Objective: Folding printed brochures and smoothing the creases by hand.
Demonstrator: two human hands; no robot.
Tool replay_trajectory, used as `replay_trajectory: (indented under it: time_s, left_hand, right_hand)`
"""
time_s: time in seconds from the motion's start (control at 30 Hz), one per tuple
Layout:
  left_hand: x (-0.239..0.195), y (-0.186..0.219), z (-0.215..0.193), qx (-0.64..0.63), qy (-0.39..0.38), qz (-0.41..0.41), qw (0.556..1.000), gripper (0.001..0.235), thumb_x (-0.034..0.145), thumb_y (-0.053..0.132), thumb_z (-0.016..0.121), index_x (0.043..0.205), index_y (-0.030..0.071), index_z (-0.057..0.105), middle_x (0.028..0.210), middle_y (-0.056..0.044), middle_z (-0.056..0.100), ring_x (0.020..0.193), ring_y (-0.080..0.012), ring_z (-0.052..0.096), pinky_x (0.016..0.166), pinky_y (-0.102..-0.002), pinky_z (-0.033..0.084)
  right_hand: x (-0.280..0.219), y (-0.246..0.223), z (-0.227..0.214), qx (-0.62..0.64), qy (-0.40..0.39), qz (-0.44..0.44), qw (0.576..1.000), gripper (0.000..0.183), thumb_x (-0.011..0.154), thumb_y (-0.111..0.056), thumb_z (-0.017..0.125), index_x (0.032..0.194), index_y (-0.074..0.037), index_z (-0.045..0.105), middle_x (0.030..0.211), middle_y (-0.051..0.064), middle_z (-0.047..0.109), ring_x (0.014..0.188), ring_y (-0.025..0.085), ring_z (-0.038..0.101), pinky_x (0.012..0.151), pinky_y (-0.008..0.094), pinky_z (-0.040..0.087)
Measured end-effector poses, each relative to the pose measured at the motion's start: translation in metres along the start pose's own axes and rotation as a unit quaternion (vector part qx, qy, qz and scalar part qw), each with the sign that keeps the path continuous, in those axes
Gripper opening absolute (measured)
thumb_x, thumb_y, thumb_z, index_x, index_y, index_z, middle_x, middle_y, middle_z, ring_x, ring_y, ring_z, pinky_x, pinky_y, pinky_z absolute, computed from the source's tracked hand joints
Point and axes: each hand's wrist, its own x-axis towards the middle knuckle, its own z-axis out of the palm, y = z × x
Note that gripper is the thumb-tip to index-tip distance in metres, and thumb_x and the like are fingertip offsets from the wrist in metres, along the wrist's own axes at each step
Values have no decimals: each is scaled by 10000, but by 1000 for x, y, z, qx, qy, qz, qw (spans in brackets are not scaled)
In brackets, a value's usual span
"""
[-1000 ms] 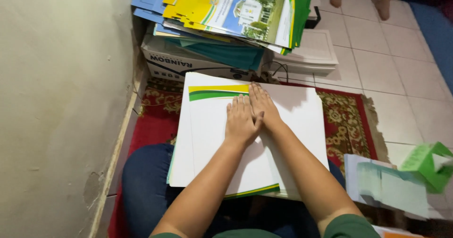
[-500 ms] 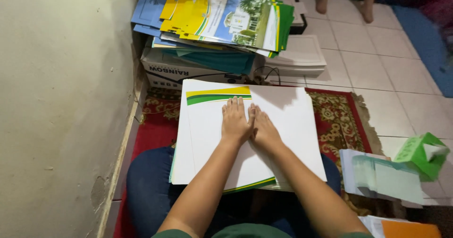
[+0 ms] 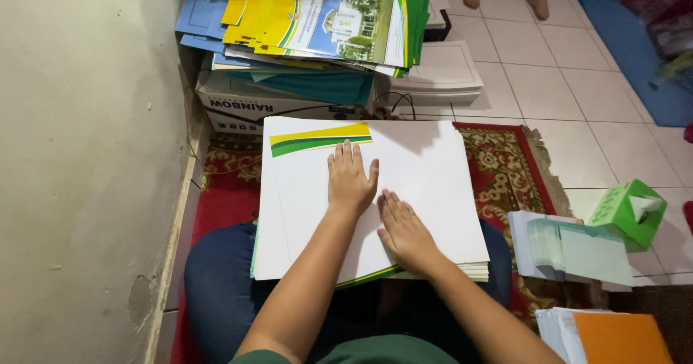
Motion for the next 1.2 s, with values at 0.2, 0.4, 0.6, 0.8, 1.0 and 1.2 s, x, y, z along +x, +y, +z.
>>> replay_trajectory:
  time_s: [0.2,0.4,0.6,0.8,1.0,1.2]
  left_hand:
    - [4,-2,4,-26,8,-7,1000,747,1026,539,290,1396,-74,506,1403,-310,527,1381,-448,452,1138,-556,296]
    - [7,-9,14,-5,28,1,1000,785,1012,576,306,1403,-77,496,1375,-306,552,1359,-436,478,1122,-546,319]
    - [9,-6,9,-17,20,-1,1000,791,1006,582,320,1392,-85,495,1371,-312,543,1356,-449,465,1116,-550,315]
    - [7,-10,15,-12,27,0,1000,782,1023,570,287,1411,-82,476,1377,-300,539,1358,-436,462,1118,-542,315]
    - [5,-7,11,-2,46,4,999,727,1033,533,317,1397,-68,506,1369,-286,563,1343,-427,494,1104,-541,343]
    - [3,-6,10,-4,44,1,999,727,1031,547,307,1363,-55,543,1352,-287,575,1332,-425,506,1103,-539,343]
  right_hand:
    - [81,17,-19,37,62,-7,997,663,999,-277,315,1603,-31,196,1689,179,149,1562,291,139,1245,436,87]
    - [187,56,-7,-5,94,-13,995,660,1046,-347,348,1623,-57,207,1686,146,226,1555,267,225,1261,424,169]
    - [205,63,1,-16,81,3,997,678,1049,-426,257,1629,-81,194,1695,120,210,1562,257,206,1270,422,139]
    - [152,32,-20,-7,88,8,996,685,1023,-334,394,1618,-43,220,1697,150,185,1556,279,197,1258,427,165]
    - [81,12,-19,58,14,37,998,687,1023,-393,184,1626,-72,105,1704,147,67,1573,261,61,1262,408,19]
    - [10,-2,-8,11,-19,22,1000,692,1054,-440,201,1610,-33,137,1700,168,87,1565,290,87,1252,426,41]
